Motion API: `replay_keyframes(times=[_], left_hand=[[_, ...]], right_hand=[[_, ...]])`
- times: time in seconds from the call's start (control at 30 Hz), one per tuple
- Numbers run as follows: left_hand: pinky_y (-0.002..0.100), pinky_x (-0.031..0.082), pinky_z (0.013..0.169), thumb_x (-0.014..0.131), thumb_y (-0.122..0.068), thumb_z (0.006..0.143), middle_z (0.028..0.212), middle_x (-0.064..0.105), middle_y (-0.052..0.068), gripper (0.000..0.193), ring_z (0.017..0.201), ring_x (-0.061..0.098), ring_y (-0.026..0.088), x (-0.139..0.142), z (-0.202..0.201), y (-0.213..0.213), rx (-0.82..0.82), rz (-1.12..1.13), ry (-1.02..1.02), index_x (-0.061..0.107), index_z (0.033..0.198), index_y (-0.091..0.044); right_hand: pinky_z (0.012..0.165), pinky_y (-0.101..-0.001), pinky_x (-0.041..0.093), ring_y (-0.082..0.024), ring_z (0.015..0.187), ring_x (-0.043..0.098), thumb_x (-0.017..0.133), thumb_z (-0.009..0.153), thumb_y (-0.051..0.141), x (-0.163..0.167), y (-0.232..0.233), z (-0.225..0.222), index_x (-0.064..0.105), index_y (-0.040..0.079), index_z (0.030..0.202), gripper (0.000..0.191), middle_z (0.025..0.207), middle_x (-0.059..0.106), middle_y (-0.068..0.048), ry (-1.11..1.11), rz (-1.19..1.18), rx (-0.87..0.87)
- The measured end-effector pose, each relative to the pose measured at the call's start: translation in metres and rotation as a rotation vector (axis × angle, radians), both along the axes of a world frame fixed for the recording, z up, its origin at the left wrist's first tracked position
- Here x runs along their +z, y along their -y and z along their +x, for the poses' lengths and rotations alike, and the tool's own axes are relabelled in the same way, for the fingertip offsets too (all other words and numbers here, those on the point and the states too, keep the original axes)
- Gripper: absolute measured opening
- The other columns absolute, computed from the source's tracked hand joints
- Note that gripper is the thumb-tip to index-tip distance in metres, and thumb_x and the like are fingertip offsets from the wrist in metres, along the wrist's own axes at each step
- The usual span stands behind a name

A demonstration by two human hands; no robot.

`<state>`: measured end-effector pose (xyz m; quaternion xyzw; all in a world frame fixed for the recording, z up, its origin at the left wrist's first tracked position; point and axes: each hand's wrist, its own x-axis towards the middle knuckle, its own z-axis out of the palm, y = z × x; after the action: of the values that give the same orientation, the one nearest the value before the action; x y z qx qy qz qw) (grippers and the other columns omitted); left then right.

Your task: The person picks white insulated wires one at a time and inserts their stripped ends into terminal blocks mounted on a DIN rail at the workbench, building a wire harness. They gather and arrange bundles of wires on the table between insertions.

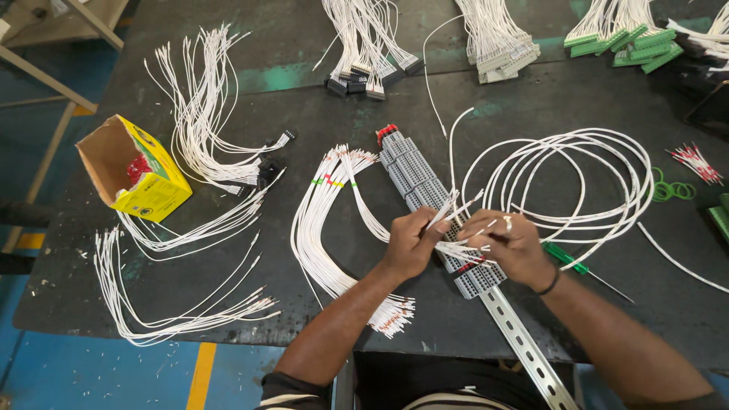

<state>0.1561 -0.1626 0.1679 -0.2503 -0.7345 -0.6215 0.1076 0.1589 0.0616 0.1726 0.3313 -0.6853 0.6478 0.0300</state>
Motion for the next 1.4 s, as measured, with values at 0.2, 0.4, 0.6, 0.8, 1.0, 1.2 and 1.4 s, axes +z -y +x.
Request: replay_keyframes(times=[0.2, 0.4, 0.6, 0.8, 1.0, 1.2, 1.4], left_hand=[[0.029, 0.044, 0.057, 0.064, -0.029, 0.104, 0.067, 0.059, 0.004, 0.029, 0.061, 0.054, 0.009, -0.011, -0.003, 0.0, 0.029, -0.017, 0.021, 0.067, 0.095, -0.001], [0.029, 0.042, 0.055, 0.065, -0.031, 0.103, 0.066, 0.057, 0.003, 0.031, 0.059, 0.051, 0.009, -0.015, -0.005, -0.002, 0.007, -0.021, 0.023, 0.067, 0.094, -0.001], [0.03, 0.04, 0.055, 0.064, -0.031, 0.105, 0.067, 0.054, 0.003, 0.033, 0.06, 0.048, 0.009, -0.011, -0.002, -0.001, -0.03, -0.021, 0.016, 0.068, 0.092, -0.001], [0.029, 0.037, 0.054, 0.066, -0.03, 0.102, 0.063, 0.052, 0.002, 0.032, 0.058, 0.045, 0.008, -0.006, -0.002, -0.001, -0.029, -0.024, 0.05, 0.068, 0.09, -0.001], [0.025, 0.041, 0.054, 0.071, -0.018, 0.099, 0.068, 0.061, 0.001, 0.019, 0.06, 0.051, 0.004, -0.005, 0.001, -0.003, -0.037, -0.031, -0.001, 0.069, 0.091, -0.001], [0.025, 0.037, 0.05, 0.076, -0.013, 0.094, 0.064, 0.059, 0.0, 0.015, 0.057, 0.046, 0.003, -0.007, 0.0, -0.002, -0.028, -0.05, 0.028, 0.071, 0.088, 0.0], [0.026, 0.042, 0.058, 0.065, -0.025, 0.103, 0.071, 0.062, 0.001, 0.027, 0.065, 0.052, 0.004, -0.013, 0.001, 0.002, -0.116, 0.009, 0.131, 0.07, 0.096, 0.001]], right_hand=[[0.068, -0.0192, 0.051, -0.009, 0.076, 0.067, 0.054, 0.107, 0.033, 0.007, -0.001, 0.003, 0.077, -0.004, 0.103, 0.044, 0.092, 0.071, -0.008, 0.201, -0.262, 0.09], [0.087, -0.0312, 0.056, -0.02, 0.099, 0.068, 0.062, 0.098, 0.011, 0.014, -0.006, -0.009, 0.068, -0.005, 0.1, 0.017, 0.121, 0.063, -0.016, 0.218, -0.488, 0.033], [0.089, -0.0323, 0.059, -0.019, 0.101, 0.068, 0.061, 0.098, -0.004, 0.011, -0.01, -0.015, 0.068, -0.007, 0.105, 0.011, 0.122, 0.064, -0.016, 0.233, -0.314, -0.092], [0.066, -0.0243, 0.049, -0.01, 0.074, 0.06, 0.065, 0.098, 0.003, -0.001, -0.013, -0.015, 0.071, 0.001, 0.107, 0.011, 0.085, 0.067, -0.004, 0.425, -0.242, -0.196], [0.059, -0.0197, 0.039, -0.003, 0.067, 0.051, 0.069, 0.099, 0.012, 0.0, -0.02, -0.001, 0.075, 0.003, 0.102, 0.012, 0.08, 0.065, 0.001, 0.132, 0.024, -0.475], [0.054, -0.0184, 0.037, -0.004, 0.061, 0.052, 0.064, 0.103, 0.011, 0.001, -0.012, -0.014, 0.07, 0.006, 0.106, 0.009, 0.08, 0.067, -0.002, 0.377, -0.328, -0.448], [0.057, -0.0189, 0.041, -0.007, 0.067, 0.056, 0.058, 0.106, 0.007, -0.006, -0.016, -0.013, 0.066, 0.005, 0.11, 0.01, 0.089, 0.07, -0.007, 0.408, -0.482, -0.332]])
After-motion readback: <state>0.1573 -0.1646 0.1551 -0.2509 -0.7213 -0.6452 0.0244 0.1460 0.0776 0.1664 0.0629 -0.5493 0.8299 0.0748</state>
